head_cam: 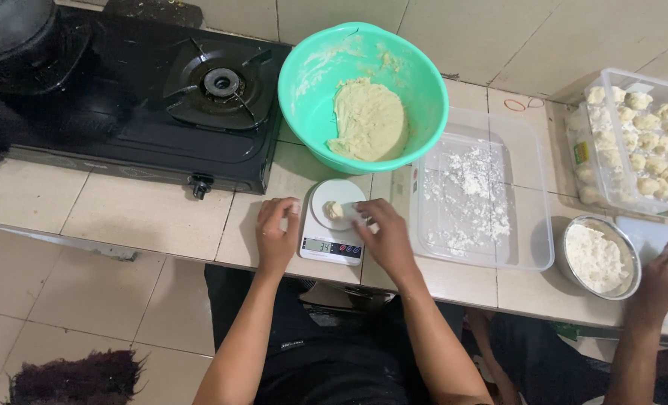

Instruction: Weighing small portions of dough on a digital scale and rolling them into uniform balls.

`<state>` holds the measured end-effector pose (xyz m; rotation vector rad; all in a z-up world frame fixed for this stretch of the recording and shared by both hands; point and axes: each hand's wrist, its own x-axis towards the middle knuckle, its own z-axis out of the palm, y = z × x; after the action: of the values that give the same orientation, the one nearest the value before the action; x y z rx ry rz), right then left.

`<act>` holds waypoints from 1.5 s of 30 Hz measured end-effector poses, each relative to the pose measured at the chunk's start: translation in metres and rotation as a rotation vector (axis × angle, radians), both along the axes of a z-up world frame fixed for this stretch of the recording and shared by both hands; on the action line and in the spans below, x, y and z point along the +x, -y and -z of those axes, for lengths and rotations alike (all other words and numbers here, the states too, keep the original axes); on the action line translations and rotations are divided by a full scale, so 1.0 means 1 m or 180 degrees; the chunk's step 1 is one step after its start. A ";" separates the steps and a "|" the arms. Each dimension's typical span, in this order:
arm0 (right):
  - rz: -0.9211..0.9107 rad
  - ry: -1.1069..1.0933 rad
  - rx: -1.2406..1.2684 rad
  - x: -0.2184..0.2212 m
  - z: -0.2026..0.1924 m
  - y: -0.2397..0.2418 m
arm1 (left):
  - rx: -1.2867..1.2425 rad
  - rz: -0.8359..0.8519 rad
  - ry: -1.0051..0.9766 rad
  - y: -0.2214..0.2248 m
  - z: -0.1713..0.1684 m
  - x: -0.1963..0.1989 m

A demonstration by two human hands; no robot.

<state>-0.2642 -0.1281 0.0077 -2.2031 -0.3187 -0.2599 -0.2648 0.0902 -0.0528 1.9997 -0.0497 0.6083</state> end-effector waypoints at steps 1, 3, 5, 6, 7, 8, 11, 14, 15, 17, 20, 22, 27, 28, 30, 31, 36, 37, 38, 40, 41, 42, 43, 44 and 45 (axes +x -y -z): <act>0.0006 0.0006 0.0001 0.000 -0.001 -0.004 | 0.0001 0.0006 0.0006 0.004 -0.003 -0.001; -0.0146 0.0002 -0.0465 0.004 -0.003 -0.013 | 0.0523 0.0408 0.0283 0.011 -0.011 0.001; -0.0141 -0.0152 -0.0708 0.014 -0.003 -0.018 | 0.0676 0.0463 0.0239 0.016 -0.012 0.002; -0.0148 -0.0319 -0.0951 0.019 -0.002 -0.020 | 0.0826 0.0506 0.0181 0.018 -0.012 0.002; -0.0145 -0.0312 -0.0949 0.024 0.004 -0.020 | 0.0829 0.0507 0.0188 0.021 -0.014 0.001; -0.0163 -0.0415 -0.1003 0.030 0.011 -0.021 | 0.0937 0.0582 0.0064 0.022 -0.017 0.001; -0.0136 -0.0510 -0.1068 0.040 0.021 -0.021 | 0.1107 0.0643 -0.0141 0.030 -0.018 0.008; 0.0025 -0.0491 -0.1032 0.044 0.026 -0.020 | 0.1277 0.0551 -0.0263 0.037 -0.020 0.014; 0.0145 -0.0474 -0.0983 0.044 0.028 -0.018 | 0.1390 0.0476 -0.0296 0.040 -0.021 0.015; 0.0198 -0.0457 -0.0868 0.041 0.022 -0.018 | 0.1360 0.0424 -0.0324 0.046 -0.025 0.015; 0.0308 -0.0375 -0.0686 0.035 0.014 -0.017 | 0.1299 0.0388 -0.0316 0.050 -0.032 0.017; 0.0354 -0.0344 -0.0628 0.029 0.014 -0.014 | 0.1259 0.0406 -0.0316 0.052 -0.033 0.015; 0.0593 -0.0165 0.0181 0.022 0.013 -0.013 | 0.1351 0.0307 -0.0201 0.055 -0.039 0.012; 0.0594 -0.0162 0.0183 0.019 0.008 -0.011 | 0.1353 0.0306 -0.0198 0.054 -0.039 0.012; 0.0493 -0.0803 0.1534 0.012 -0.003 -0.009 | 0.1383 0.0448 -0.0533 0.051 -0.039 0.012; 0.0490 -0.0799 0.1535 0.009 -0.012 -0.006 | 0.1384 0.0445 -0.0530 0.048 -0.040 0.011; 0.0293 -0.1065 0.1934 0.004 -0.027 0.022 | 0.1270 0.0855 -0.0883 0.037 -0.052 0.003; 0.0296 -0.1064 0.1931 0.003 -0.027 0.023 | 0.1266 0.0859 -0.0882 0.035 -0.052 0.005; 0.0314 -0.1087 0.1861 0.001 -0.027 0.024 | 0.1151 0.0927 -0.0881 0.033 -0.051 0.006; 0.0330 -0.1115 0.1789 -0.005 -0.026 0.024 | 0.1032 0.0992 -0.0884 0.028 -0.043 0.009; 0.0330 -0.1195 0.1821 -0.008 -0.025 0.023 | 0.1211 0.0930 -0.0692 0.026 -0.036 0.012; 0.0327 -0.1277 0.1856 -0.011 -0.024 0.022 | 0.1391 0.0864 -0.0500 0.024 -0.030 0.015; 0.0323 -0.1283 0.1857 -0.011 -0.025 0.022 | 0.1392 0.0860 -0.0506 0.023 -0.031 0.018; 0.0317 -0.1289 0.1867 -0.014 -0.025 0.021 | 0.1401 0.0827 -0.0435 0.022 -0.031 0.019; 0.0311 -0.1296 0.1877 -0.017 -0.024 0.020 | 0.1411 0.0794 -0.0364 0.020 -0.031 0.019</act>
<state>-0.2811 -0.1485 0.0317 -1.6352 0.0880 0.0468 -0.2460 0.0701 -0.0214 2.4026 -0.3879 0.3394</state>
